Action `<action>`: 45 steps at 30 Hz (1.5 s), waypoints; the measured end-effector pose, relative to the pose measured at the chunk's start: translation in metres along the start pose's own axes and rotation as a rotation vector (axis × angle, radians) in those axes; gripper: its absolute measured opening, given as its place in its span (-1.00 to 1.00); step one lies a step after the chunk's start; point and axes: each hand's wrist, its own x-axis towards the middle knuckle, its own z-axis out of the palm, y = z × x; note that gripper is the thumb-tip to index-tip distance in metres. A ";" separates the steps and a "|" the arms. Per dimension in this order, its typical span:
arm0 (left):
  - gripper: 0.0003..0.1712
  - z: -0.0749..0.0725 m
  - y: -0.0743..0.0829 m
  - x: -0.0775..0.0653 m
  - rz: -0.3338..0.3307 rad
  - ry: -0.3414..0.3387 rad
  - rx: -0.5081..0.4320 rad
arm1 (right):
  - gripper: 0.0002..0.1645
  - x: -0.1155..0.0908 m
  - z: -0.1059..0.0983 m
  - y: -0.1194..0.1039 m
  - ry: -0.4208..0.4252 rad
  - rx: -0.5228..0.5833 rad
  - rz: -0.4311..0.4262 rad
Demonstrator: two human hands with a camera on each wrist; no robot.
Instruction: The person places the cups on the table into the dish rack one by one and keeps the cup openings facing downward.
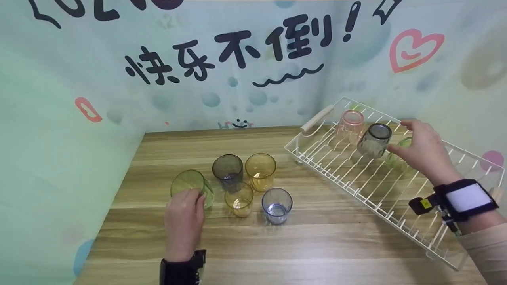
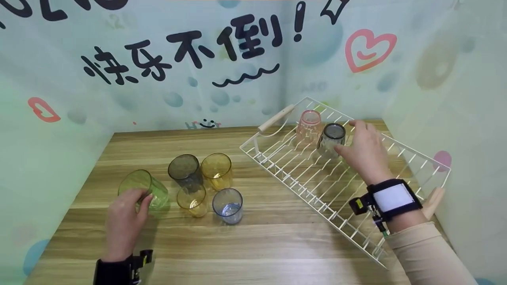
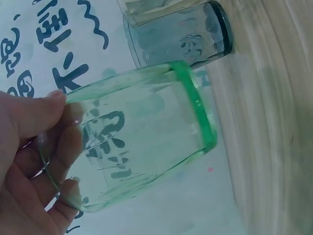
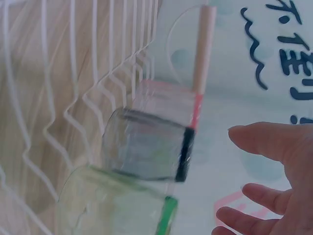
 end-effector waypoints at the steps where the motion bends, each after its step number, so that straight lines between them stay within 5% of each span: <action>1: -0.87 -0.001 0.000 0.001 0.001 0.015 0.004 | 0.05 -0.001 0.000 -0.005 0.002 0.014 -0.002; 11: -0.87 -0.016 0.015 0.007 0.015 0.150 -0.027 | 0.23 -0.020 0.008 -0.049 -0.034 0.131 -0.067; 22: -0.88 -0.019 0.035 0.008 0.040 0.242 -0.178 | 0.07 -0.049 0.035 -0.084 -0.099 0.222 -0.130; 31: -0.86 -0.013 0.050 0.003 0.077 0.213 -0.283 | -0.15 -0.068 0.062 -0.091 -0.094 0.384 -0.268; 45: -0.87 0.000 0.075 -0.004 0.042 0.087 -0.501 | -0.12 -0.090 0.100 -0.100 -0.272 0.673 -0.278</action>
